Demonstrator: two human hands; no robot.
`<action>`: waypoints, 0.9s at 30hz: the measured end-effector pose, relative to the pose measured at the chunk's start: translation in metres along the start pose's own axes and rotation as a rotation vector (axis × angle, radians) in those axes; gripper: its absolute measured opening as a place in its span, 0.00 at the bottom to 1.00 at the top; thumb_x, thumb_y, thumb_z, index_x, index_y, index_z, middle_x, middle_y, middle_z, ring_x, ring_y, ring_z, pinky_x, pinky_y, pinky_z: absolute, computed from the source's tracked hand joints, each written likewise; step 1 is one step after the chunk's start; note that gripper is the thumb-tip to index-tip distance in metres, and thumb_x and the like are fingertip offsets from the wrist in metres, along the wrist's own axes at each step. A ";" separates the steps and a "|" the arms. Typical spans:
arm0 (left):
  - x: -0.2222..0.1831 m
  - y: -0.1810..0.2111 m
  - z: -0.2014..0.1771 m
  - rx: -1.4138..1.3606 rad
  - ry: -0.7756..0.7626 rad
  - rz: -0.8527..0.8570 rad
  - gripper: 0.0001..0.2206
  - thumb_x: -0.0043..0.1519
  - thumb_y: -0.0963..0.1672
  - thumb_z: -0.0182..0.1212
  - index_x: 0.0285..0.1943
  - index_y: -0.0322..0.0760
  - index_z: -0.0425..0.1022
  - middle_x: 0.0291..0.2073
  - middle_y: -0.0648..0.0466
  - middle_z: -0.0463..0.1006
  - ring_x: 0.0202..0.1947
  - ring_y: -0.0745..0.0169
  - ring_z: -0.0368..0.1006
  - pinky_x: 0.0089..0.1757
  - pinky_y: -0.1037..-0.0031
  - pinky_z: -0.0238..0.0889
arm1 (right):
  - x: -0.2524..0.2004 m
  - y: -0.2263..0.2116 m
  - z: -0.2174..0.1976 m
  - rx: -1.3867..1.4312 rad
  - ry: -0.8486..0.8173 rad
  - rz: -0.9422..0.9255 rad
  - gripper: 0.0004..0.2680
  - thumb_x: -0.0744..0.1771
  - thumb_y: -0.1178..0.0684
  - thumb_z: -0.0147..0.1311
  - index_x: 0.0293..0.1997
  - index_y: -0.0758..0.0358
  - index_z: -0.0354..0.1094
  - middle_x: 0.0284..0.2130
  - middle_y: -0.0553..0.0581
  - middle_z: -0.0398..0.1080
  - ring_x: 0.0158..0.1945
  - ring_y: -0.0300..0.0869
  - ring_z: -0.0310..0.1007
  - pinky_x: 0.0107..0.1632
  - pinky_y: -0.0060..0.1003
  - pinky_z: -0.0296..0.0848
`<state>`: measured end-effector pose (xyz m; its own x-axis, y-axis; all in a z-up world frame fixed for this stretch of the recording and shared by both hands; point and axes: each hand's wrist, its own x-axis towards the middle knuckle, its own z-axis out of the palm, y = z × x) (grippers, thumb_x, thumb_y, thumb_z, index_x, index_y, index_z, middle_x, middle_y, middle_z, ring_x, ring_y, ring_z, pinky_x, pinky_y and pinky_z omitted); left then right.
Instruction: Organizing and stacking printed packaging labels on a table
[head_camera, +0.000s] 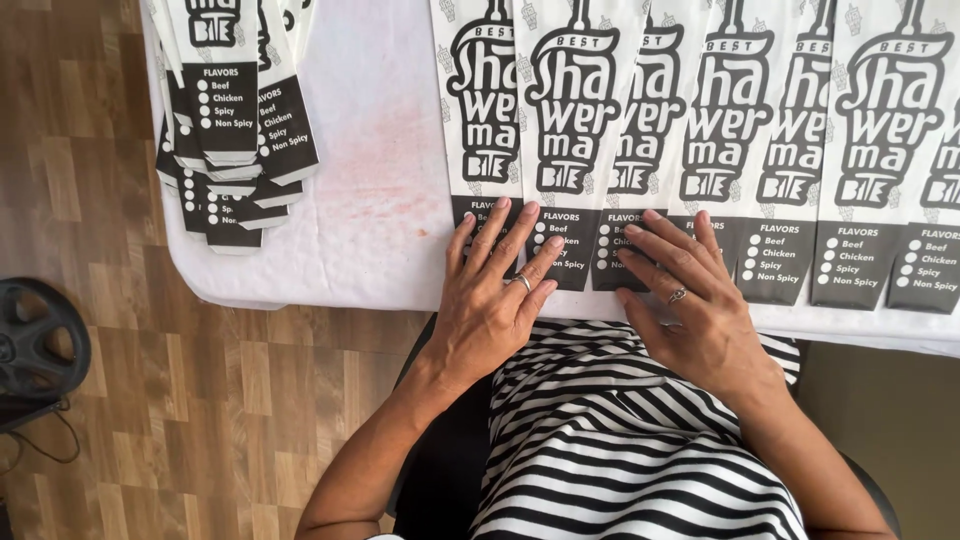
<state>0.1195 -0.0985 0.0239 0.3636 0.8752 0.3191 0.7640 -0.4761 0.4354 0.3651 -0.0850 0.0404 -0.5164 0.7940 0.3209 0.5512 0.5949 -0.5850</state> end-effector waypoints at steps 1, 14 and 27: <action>-0.001 0.000 0.001 0.006 -0.002 0.002 0.18 0.69 0.44 0.64 0.69 0.42 0.71 0.72 0.42 0.62 0.74 0.36 0.57 0.67 0.43 0.51 | 0.000 -0.001 0.000 0.001 0.008 0.007 0.13 0.68 0.61 0.59 0.59 0.69 0.68 0.62 0.66 0.67 0.71 0.60 0.64 0.78 0.66 0.50; -0.029 -0.029 -0.041 -0.203 0.131 -0.030 0.11 0.65 0.38 0.65 0.56 0.26 0.76 0.60 0.43 0.74 0.65 0.43 0.68 0.67 0.51 0.59 | 0.036 -0.027 0.034 0.203 0.003 -0.237 0.10 0.66 0.63 0.62 0.51 0.79 0.71 0.56 0.71 0.69 0.61 0.62 0.71 0.72 0.68 0.58; -0.031 -0.039 -0.019 -0.340 0.319 -0.052 0.10 0.57 0.39 0.73 0.46 0.34 0.83 0.51 0.49 0.83 0.58 0.46 0.77 0.59 0.58 0.67 | 0.064 -0.039 0.068 0.196 0.149 -0.296 0.04 0.65 0.64 0.63 0.38 0.78 0.74 0.42 0.68 0.76 0.51 0.62 0.77 0.65 0.62 0.65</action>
<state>0.0689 -0.1085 0.0129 0.1066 0.8538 0.5096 0.5398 -0.4801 0.6915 0.2659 -0.0662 0.0329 -0.5258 0.6095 0.5933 0.2492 0.7773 -0.5777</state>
